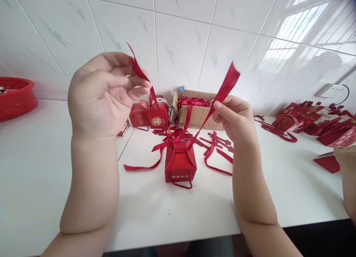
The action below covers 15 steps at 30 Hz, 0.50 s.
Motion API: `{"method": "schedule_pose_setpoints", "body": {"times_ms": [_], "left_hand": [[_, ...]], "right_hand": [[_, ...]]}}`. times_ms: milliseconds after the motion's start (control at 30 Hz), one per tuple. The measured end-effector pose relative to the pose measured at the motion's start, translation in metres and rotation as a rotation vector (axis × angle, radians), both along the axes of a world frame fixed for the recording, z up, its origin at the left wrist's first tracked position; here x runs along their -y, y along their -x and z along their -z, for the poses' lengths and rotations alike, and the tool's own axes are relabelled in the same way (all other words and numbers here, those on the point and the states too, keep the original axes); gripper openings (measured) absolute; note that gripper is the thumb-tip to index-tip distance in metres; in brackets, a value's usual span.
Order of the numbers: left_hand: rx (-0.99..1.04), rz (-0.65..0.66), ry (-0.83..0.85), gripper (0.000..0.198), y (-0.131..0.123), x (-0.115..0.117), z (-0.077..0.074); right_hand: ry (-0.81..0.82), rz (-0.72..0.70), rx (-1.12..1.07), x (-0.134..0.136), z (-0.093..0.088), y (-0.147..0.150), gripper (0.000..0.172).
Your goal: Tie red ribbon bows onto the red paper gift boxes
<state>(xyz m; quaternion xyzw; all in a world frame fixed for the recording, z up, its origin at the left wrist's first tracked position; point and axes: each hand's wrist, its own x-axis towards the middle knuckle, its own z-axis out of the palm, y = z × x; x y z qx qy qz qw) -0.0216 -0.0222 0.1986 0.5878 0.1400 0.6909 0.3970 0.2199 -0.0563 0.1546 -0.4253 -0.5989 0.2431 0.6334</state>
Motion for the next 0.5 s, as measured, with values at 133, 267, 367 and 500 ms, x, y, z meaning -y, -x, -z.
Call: {"method": "schedule_pose_setpoints", "body": {"times_ms": [133,267,367,500], "left_hand": [[-0.025,0.004,0.044,0.025,-0.006,-0.002,-0.004],[-0.123,0.000,0.064,0.013,-0.015,-0.010,-0.014],[-0.225,-0.036,0.117,0.010,-0.022,-0.013,-0.023],[-0.312,-0.055,0.188,0.011,-0.028,-0.010,-0.027]], "right_hand": [[0.005,0.057,-0.037,0.002,-0.005,0.003,0.026],[0.005,0.029,-0.038,0.003,-0.015,0.007,0.028],[0.026,0.022,-0.011,0.004,-0.024,0.010,0.028],[0.049,-0.002,-0.010,0.005,-0.035,0.014,0.027]]}}
